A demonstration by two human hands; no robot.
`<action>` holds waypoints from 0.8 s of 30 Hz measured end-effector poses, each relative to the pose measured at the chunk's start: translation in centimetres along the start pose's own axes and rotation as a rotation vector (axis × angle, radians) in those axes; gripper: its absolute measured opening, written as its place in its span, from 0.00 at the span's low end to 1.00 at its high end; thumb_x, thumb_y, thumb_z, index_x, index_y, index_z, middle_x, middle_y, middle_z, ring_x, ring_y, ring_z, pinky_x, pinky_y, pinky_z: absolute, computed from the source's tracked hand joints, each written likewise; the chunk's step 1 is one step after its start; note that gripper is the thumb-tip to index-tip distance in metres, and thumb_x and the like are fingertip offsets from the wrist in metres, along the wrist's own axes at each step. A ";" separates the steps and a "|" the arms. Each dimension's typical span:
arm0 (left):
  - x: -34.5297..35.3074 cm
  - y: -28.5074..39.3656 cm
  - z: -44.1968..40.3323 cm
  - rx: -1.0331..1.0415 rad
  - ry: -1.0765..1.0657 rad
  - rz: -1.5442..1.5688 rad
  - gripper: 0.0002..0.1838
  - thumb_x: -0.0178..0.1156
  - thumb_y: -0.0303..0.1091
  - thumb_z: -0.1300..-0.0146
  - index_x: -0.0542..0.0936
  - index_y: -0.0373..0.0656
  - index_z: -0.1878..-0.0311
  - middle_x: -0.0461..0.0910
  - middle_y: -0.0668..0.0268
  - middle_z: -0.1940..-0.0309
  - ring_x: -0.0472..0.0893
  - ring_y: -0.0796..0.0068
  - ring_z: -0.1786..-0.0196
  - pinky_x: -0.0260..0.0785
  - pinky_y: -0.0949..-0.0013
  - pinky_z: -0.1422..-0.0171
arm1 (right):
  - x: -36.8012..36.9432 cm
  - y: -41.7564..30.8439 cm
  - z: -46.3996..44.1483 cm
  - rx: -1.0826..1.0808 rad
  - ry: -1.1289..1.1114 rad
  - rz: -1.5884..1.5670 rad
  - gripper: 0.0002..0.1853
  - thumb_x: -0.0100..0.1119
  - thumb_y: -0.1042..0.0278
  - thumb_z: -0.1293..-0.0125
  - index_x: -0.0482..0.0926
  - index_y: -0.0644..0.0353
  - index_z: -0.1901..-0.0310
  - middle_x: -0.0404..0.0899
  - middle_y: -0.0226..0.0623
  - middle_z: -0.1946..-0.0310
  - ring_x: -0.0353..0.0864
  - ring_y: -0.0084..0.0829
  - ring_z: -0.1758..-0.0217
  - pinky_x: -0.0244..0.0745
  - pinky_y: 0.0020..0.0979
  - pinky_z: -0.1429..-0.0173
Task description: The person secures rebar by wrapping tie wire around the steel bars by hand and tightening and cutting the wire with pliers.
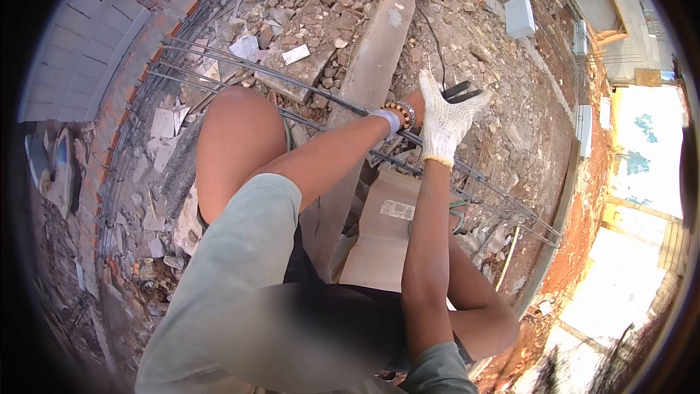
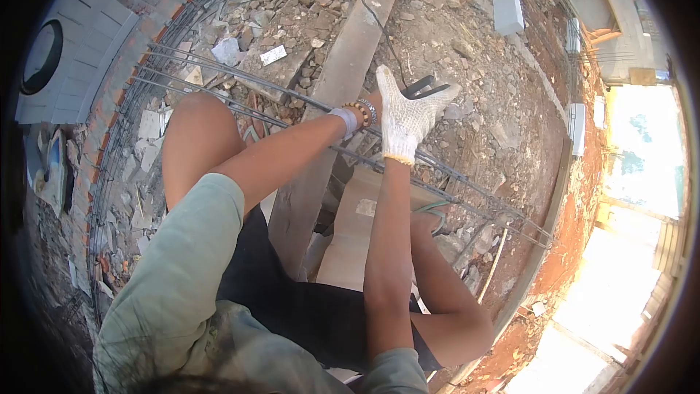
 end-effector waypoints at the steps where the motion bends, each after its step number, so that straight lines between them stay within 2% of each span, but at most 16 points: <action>1: 0.0 0.3 0.7 0.010 0.042 0.027 0.21 0.71 0.44 0.47 0.82 0.36 0.57 0.84 0.48 0.61 0.83 0.50 0.54 0.74 0.55 0.49 | -0.8 -2.0 0.2 0.119 0.030 0.133 0.73 0.82 0.40 0.57 0.41 0.73 0.23 0.45 0.66 0.23 0.48 0.51 0.18 0.52 0.43 0.19; 3: -0.1 0.6 1.6 0.002 0.134 0.076 0.22 0.71 0.43 0.47 0.81 0.36 0.55 0.83 0.47 0.60 0.83 0.48 0.53 0.75 0.54 0.49 | -0.7 -2.0 -0.6 0.123 0.241 0.232 0.60 0.79 0.41 0.51 0.57 0.73 0.28 0.66 0.62 0.32 0.68 0.50 0.29 0.67 0.41 0.28; 6: -0.1 0.9 1.7 -0.037 0.221 0.116 0.23 0.72 0.41 0.47 0.80 0.36 0.52 0.83 0.44 0.57 0.82 0.45 0.50 0.75 0.51 0.48 | -0.1 -0.3 -2.7 0.179 0.175 -0.074 0.36 0.72 0.41 0.41 0.76 0.70 0.46 0.81 0.48 0.56 0.81 0.42 0.55 0.78 0.39 0.49; 7: -0.3 1.0 1.9 -0.066 0.234 0.122 0.24 0.72 0.40 0.47 0.79 0.36 0.51 0.83 0.44 0.56 0.82 0.44 0.50 0.75 0.51 0.48 | -0.2 -0.6 -3.0 0.026 0.356 -0.238 0.26 0.62 0.42 0.31 0.76 0.64 0.66 0.77 0.36 0.74 0.73 0.31 0.73 0.73 0.35 0.66; 9: -0.4 1.0 2.2 -0.146 0.186 0.085 0.26 0.73 0.40 0.48 0.77 0.35 0.50 0.80 0.43 0.53 0.79 0.43 0.46 0.73 0.51 0.44 | 0.6 1.4 -3.1 0.345 0.231 -0.668 0.25 0.57 0.42 0.28 0.73 0.60 0.70 0.77 0.36 0.74 0.73 0.28 0.74 0.72 0.31 0.67; 10: -0.3 1.1 2.2 -0.185 0.153 0.067 0.27 0.73 0.40 0.48 0.75 0.35 0.50 0.79 0.42 0.51 0.78 0.43 0.45 0.73 0.51 0.43 | 0.1 0.6 -2.6 0.347 0.160 -0.599 0.23 0.55 0.44 0.26 0.73 0.58 0.69 0.75 0.36 0.75 0.72 0.27 0.75 0.71 0.28 0.67; 11: -0.2 1.1 2.1 -0.219 0.113 0.048 0.28 0.73 0.40 0.49 0.74 0.35 0.50 0.78 0.42 0.49 0.76 0.42 0.43 0.72 0.51 0.41 | 0.4 0.2 -2.8 0.282 0.064 -0.642 0.22 0.55 0.47 0.25 0.73 0.58 0.68 0.75 0.34 0.75 0.73 0.27 0.75 0.72 0.29 0.67; 12: -0.2 1.0 2.1 -0.171 0.164 -0.022 0.29 0.75 0.43 0.52 0.75 0.35 0.54 0.79 0.42 0.54 0.78 0.43 0.46 0.73 0.52 0.44 | 0.5 0.1 -3.3 0.218 -0.033 -0.682 0.20 0.55 0.49 0.24 0.74 0.59 0.67 0.74 0.33 0.76 0.75 0.28 0.74 0.73 0.30 0.66; 13: -0.4 1.0 2.3 -0.216 0.129 0.006 0.30 0.76 0.44 0.55 0.76 0.35 0.53 0.81 0.43 0.56 0.80 0.44 0.47 0.74 0.52 0.44 | 0.3 0.5 -3.4 0.164 -0.125 -0.715 0.19 0.55 0.52 0.24 0.74 0.59 0.66 0.74 0.32 0.76 0.76 0.28 0.74 0.74 0.32 0.65; 14: -0.8 0.9 2.0 -0.255 0.092 0.031 0.32 0.77 0.45 0.58 0.77 0.36 0.53 0.82 0.45 0.57 0.81 0.46 0.48 0.75 0.53 0.44 | 0.6 0.9 -3.7 0.144 -0.199 -0.947 0.16 0.54 0.57 0.23 0.74 0.60 0.65 0.74 0.34 0.75 0.76 0.31 0.72 0.76 0.34 0.64; 15: -1.3 0.5 1.6 -0.291 0.057 0.051 0.34 0.78 0.46 0.61 0.78 0.37 0.53 0.83 0.47 0.59 0.83 0.48 0.49 0.76 0.53 0.44 | 0.8 1.4 -3.7 0.154 -0.250 -1.026 0.15 0.54 0.57 0.23 0.74 0.60 0.64 0.74 0.35 0.74 0.76 0.31 0.72 0.76 0.36 0.63; 16: -0.9 -0.3 1.2 -0.276 -0.018 0.179 0.29 0.77 0.49 0.64 0.81 0.36 0.63 0.85 0.51 0.67 0.86 0.53 0.59 0.78 0.58 0.51 | 0.9 1.7 -3.7 0.162 -0.300 -1.108 0.15 0.54 0.58 0.23 0.74 0.61 0.64 0.74 0.35 0.74 0.76 0.32 0.71 0.77 0.37 0.62; 18: -0.2 -0.8 0.2 -0.284 -0.189 0.107 0.25 0.76 0.47 0.64 0.82 0.36 0.70 0.85 0.52 0.70 0.87 0.55 0.63 0.79 0.59 0.55 | 0.7 2.5 -3.6 0.125 -0.386 -1.194 0.13 0.55 0.60 0.24 0.73 0.61 0.61 0.75 0.36 0.71 0.77 0.34 0.67 0.78 0.40 0.56; 20: 0.9 0.1 0.0 -0.315 -0.313 0.110 0.23 0.76 0.47 0.64 0.82 0.34 0.77 0.85 0.49 0.73 0.87 0.54 0.67 0.78 0.59 0.62 | 0.2 5.4 -3.8 0.227 -0.280 -1.254 0.12 0.55 0.59 0.24 0.73 0.60 0.61 0.75 0.36 0.70 0.76 0.34 0.66 0.77 0.41 0.54; 22: 1.9 -0.2 -0.6 -0.262 -0.243 0.000 0.26 0.76 0.49 0.64 0.82 0.32 0.76 0.84 0.47 0.72 0.86 0.52 0.67 0.78 0.58 0.61 | -0.5 6.8 -4.2 0.291 -0.138 -1.229 0.12 0.56 0.58 0.24 0.73 0.58 0.61 0.75 0.35 0.69 0.76 0.34 0.65 0.77 0.41 0.54; 24: 2.2 -0.6 -0.7 -0.232 -0.232 0.015 0.30 0.75 0.52 0.62 0.81 0.28 0.75 0.83 0.43 0.72 0.86 0.48 0.66 0.78 0.55 0.59 | -0.6 6.1 -4.4 0.287 -0.175 -1.178 0.12 0.56 0.58 0.24 0.73 0.58 0.60 0.75 0.35 0.68 0.75 0.34 0.64 0.76 0.41 0.55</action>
Point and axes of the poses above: each hand's wrist, its own z-axis away from the middle knuckle, its own x-axis out of the palm, y = z × x, the point moved 7 cm from there along -z, towards the middle knuckle
